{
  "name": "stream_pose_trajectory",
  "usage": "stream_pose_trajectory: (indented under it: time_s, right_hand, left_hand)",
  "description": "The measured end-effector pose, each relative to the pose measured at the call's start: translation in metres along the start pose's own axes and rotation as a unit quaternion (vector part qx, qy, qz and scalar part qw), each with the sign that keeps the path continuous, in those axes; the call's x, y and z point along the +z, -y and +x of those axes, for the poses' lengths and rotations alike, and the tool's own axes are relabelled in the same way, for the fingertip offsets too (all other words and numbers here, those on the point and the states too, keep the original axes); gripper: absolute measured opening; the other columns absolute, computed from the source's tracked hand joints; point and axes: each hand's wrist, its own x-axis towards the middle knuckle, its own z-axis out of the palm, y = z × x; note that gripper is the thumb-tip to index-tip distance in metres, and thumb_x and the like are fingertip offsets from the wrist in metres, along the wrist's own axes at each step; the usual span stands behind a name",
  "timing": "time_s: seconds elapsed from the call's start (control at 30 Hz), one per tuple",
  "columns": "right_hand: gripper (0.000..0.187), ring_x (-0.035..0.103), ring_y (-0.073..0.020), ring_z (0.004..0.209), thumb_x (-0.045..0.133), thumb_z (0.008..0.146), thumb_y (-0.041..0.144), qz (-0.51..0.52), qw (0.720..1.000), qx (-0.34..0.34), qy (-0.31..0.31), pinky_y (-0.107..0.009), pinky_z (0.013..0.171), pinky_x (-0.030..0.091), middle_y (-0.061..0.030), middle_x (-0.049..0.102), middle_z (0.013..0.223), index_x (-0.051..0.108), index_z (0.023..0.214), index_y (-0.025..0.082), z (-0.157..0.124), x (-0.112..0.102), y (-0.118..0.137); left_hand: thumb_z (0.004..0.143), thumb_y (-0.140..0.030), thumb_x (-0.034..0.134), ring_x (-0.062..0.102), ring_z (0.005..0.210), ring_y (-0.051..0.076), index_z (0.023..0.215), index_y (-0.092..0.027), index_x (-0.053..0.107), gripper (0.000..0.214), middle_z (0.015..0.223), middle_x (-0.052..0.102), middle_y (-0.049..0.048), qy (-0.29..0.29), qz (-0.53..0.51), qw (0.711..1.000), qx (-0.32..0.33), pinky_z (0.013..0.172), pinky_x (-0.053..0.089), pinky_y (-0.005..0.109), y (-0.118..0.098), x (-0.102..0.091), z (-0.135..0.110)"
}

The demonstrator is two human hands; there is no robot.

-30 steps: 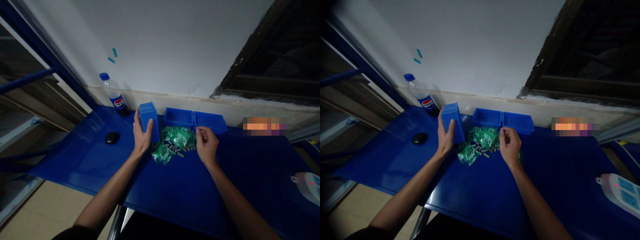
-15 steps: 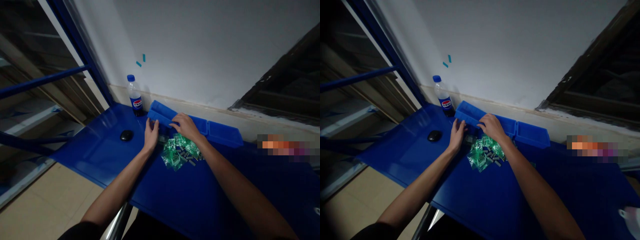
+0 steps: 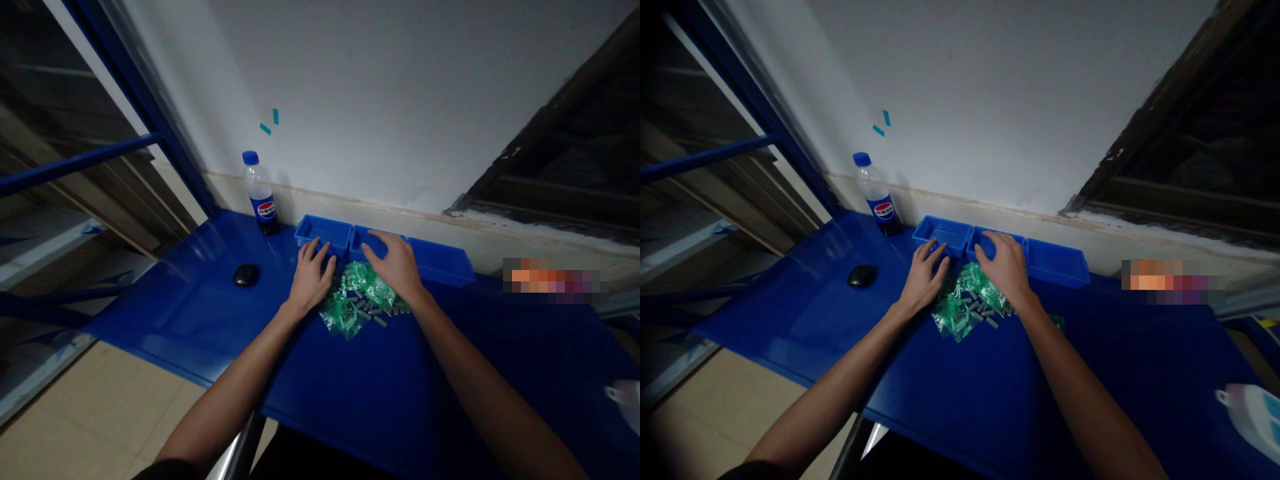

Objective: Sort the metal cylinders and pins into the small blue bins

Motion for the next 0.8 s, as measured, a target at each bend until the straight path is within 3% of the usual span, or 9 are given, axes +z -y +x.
stream_pose_trajectory:
  time_s: [0.07,0.17,0.27,0.33,0.43,0.5,0.57,0.67,0.8]
  right_hand:
    - [0.042,0.070,-0.0370,0.119,0.062,0.099,0.041,-0.052,0.993,0.079,-0.071,-0.053,0.108,0.050,-0.0202,0.078,0.126,0.074,0.127,0.012,-0.022,-0.023,-0.015]
    - [0.036,0.069,-0.0353,0.111,0.058,0.099,0.041,-0.084,0.980,0.132,-0.119,-0.052,0.106,0.049,-0.0173,0.078,0.120,0.075,0.119,0.016,-0.063,-0.053,-0.037]
    - [0.030,0.070,-0.0336,0.097,0.062,0.096,0.043,-0.121,0.975,0.178,-0.048,-0.051,0.096,0.052,-0.0153,0.076,0.105,0.076,0.109,0.019,-0.108,-0.073,-0.053]
    - [0.040,0.068,-0.0373,0.105,0.075,0.086,0.044,-0.151,0.973,0.171,0.022,-0.053,0.097,0.051,-0.0168,0.073,0.114,0.076,0.119,0.022,-0.133,-0.079,-0.059]
    - [0.045,0.070,-0.0319,0.095,0.082,0.080,0.039,-0.100,0.976,0.177,0.082,-0.047,0.090,0.053,-0.0117,0.071,0.105,0.076,0.122,0.025,-0.156,-0.081,-0.065]
    - [0.035,0.069,-0.0258,0.081,0.083,0.077,0.035,-0.035,0.975,0.208,0.076,-0.042,0.081,0.054,-0.0075,0.070,0.096,0.079,0.110,0.025,-0.160,-0.079,-0.070]
    - [0.021,0.069,-0.0250,0.080,0.083,0.075,0.032,0.026,0.972,0.230,0.048,-0.041,0.081,0.054,-0.0059,0.070,0.089,0.080,0.094,0.023,-0.157,-0.078,-0.075]
    - [0.024,0.071,-0.0265,0.083,0.084,0.077,0.042,0.148,0.955,0.256,-0.005,-0.040,0.078,0.054,-0.0062,0.076,0.090,0.079,0.090,0.022,-0.145,-0.079,-0.074]
    - [0.027,0.072,-0.0273,0.088,0.087,0.077,0.044,0.193,0.956,0.193,-0.105,-0.041,0.084,0.054,-0.0065,0.078,0.092,0.076,0.089,0.022,-0.111,-0.078,-0.053]
  left_hand:
    - [0.108,-0.043,0.049,0.043,0.147,0.035,0.144,-0.016,0.064,0.047,0.159,0.047,0.0177,-0.004,0.009,1.000,-0.002,0.125,0.038,0.057,-0.005,0.000,-0.001]
    - [0.108,-0.045,0.048,0.054,0.131,0.033,0.135,-0.020,0.071,0.043,0.143,0.060,0.0153,0.012,0.021,1.000,-0.007,0.117,0.045,0.054,-0.017,0.001,-0.006]
    - [0.108,-0.049,0.046,0.055,0.125,0.035,0.133,-0.027,0.072,0.042,0.131,0.066,0.0123,0.055,0.050,0.997,-0.030,0.108,0.048,0.057,-0.030,0.006,-0.014]
    - [0.108,-0.052,0.046,0.050,0.132,0.039,0.140,-0.031,0.067,0.044,0.139,0.063,0.0121,0.061,0.081,0.994,-0.030,0.106,0.046,0.059,-0.040,0.011,-0.021]
    - [0.108,-0.051,0.045,0.042,0.139,0.040,0.151,-0.032,0.058,0.049,0.149,0.055,0.0140,0.058,0.120,0.991,-0.002,0.108,0.043,0.061,-0.052,0.023,-0.028]
    - [0.108,-0.050,0.044,0.042,0.139,0.040,0.154,-0.030,0.055,0.051,0.150,0.053,0.0156,0.064,0.138,0.988,0.020,0.108,0.041,0.061,-0.056,0.031,-0.030]
    - [0.108,-0.048,0.044,0.042,0.138,0.040,0.153,-0.029,0.055,0.050,0.150,0.052,0.0162,0.066,0.148,0.986,0.040,0.108,0.041,0.060,-0.058,0.038,-0.029]
    - [0.109,-0.044,0.043,0.044,0.134,0.037,0.150,-0.026,0.058,0.047,0.145,0.054,0.0162,0.038,0.137,0.987,0.069,0.107,0.041,0.056,-0.057,0.044,-0.022]
    - [0.109,-0.038,0.042,0.047,0.128,0.034,0.139,-0.023,0.063,0.040,0.135,0.057,0.0160,0.017,0.096,0.985,0.140,0.108,0.041,0.052,-0.056,0.046,-0.008]
